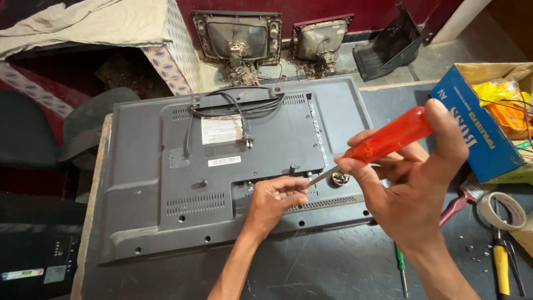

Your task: The person uses a screwdriver to remove screws from the back panel of a television. They then disconnect a power cable from the back of the device.

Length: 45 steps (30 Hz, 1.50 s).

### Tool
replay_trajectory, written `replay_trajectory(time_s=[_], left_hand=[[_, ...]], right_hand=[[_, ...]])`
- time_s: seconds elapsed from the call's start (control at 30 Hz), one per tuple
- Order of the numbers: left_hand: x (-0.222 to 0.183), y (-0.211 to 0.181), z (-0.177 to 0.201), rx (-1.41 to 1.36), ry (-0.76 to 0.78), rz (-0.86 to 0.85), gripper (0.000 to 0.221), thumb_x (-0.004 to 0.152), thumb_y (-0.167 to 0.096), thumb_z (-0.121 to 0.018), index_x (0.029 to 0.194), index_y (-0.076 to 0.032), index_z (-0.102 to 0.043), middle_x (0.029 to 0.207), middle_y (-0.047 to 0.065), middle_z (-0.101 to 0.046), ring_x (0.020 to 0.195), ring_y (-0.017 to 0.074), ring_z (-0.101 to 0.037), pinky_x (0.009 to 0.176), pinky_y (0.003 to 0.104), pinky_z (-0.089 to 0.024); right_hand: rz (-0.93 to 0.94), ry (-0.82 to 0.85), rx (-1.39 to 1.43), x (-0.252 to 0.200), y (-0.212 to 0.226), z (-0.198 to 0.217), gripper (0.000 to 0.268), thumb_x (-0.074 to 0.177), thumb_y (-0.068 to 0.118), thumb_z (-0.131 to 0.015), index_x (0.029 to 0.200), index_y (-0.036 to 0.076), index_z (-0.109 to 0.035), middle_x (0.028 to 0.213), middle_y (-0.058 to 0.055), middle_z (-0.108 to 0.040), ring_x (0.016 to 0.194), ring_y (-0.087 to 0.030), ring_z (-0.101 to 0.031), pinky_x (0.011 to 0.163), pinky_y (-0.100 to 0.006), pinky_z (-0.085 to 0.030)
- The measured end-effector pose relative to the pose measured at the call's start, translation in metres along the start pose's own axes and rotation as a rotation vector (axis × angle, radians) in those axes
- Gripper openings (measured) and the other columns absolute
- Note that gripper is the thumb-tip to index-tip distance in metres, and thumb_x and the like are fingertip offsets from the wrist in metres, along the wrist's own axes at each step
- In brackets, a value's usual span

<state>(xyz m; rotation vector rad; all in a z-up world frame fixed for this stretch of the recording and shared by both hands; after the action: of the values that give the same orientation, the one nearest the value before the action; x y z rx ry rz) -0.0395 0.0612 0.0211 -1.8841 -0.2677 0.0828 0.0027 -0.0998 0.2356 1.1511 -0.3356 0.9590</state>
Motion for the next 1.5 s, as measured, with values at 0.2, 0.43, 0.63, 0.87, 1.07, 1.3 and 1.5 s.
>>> replay_trajectory(time_s=[0.2,0.43,0.63,0.87,1.07,1.3,1.5], left_hand=[[-0.012,-0.030,0.001,0.495,-0.017,-0.088,0.064,0.075,0.007,-0.078,0.135,-0.009,-0.063,0.127,0.008,-0.073,0.116,0.0188,-0.069,0.098,0.033,-0.056],[-0.023,-0.033,-0.004,0.561,0.092,-0.162,0.064,0.078,0.021,-0.053,0.132,-0.011,-0.068,0.132,0.008,-0.072,0.126,0.0249,-0.068,0.111,0.035,-0.051],[-0.026,-0.029,-0.003,0.640,0.134,-0.251,0.063,0.075,0.022,-0.052,0.127,-0.009,-0.070,0.127,0.011,-0.074,0.125,0.0292,-0.067,0.106,0.037,-0.052],[-0.031,-0.025,0.000,0.651,0.112,-0.301,0.064,0.073,0.022,-0.048,0.125,-0.008,-0.071,0.121,0.012,-0.075,0.116,0.0292,-0.070,0.098,0.035,-0.054],[-0.030,-0.015,0.002,0.621,0.096,-0.229,0.069,0.070,0.022,-0.043,0.124,-0.011,-0.072,0.116,0.010,-0.076,0.104,0.0250,-0.072,0.082,0.032,-0.056],[-0.032,-0.013,0.000,0.663,0.078,-0.267,0.068,0.071,0.021,-0.045,0.124,-0.012,-0.072,0.113,0.010,-0.076,0.099,0.0244,-0.072,0.079,0.032,-0.056],[-0.032,-0.016,-0.003,0.709,0.069,-0.281,0.066,0.070,0.020,-0.046,0.121,-0.011,-0.073,0.113,0.010,-0.077,0.100,0.0260,-0.073,0.080,0.033,-0.058]], right_hand=[[-0.042,0.048,0.107,-0.010,-0.021,-0.011,0.095,0.095,-0.011,-0.074,0.159,0.018,-0.011,0.116,-0.022,-0.068,0.101,-0.024,-0.077,0.077,-0.030,-0.069],[-0.055,0.100,0.058,-0.019,-0.032,-0.029,0.090,0.092,-0.008,-0.075,0.156,0.015,-0.016,0.114,-0.018,-0.071,0.098,-0.023,-0.078,0.071,-0.029,-0.067],[-0.024,0.103,0.015,-0.034,-0.031,-0.042,0.085,0.093,-0.005,-0.075,0.156,0.014,-0.020,0.110,-0.017,-0.071,0.095,-0.022,-0.077,0.072,-0.029,-0.066],[-0.018,0.087,-0.003,-0.044,-0.025,-0.048,0.084,0.092,-0.003,-0.077,0.155,0.014,-0.022,0.112,-0.018,-0.070,0.095,-0.023,-0.078,0.065,-0.029,-0.065],[-0.023,0.085,-0.035,-0.050,-0.024,-0.049,0.082,0.095,-0.003,-0.075,0.155,0.015,-0.023,0.114,-0.018,-0.071,0.094,-0.023,-0.078,0.066,-0.030,-0.064],[-0.046,0.084,-0.009,-0.059,-0.027,-0.052,0.078,0.098,-0.006,-0.070,0.156,0.016,-0.023,0.116,-0.019,-0.070,0.095,-0.024,-0.080,0.069,-0.031,-0.066],[-0.026,0.068,-0.025,-0.065,-0.027,-0.052,0.078,0.097,-0.005,-0.071,0.156,0.016,-0.023,0.113,-0.018,-0.071,0.095,-0.023,-0.079,0.069,-0.031,-0.066]])
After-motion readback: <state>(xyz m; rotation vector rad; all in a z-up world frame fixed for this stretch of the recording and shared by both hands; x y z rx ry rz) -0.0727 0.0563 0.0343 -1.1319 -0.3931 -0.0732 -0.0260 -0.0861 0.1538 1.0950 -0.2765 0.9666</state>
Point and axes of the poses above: each hand's wrist, its own x-axis towards the middle knuckle, its own z-axis out of the back of the hand, y = z × x, the point moved 6 cm from there along x, towards the middle knuckle
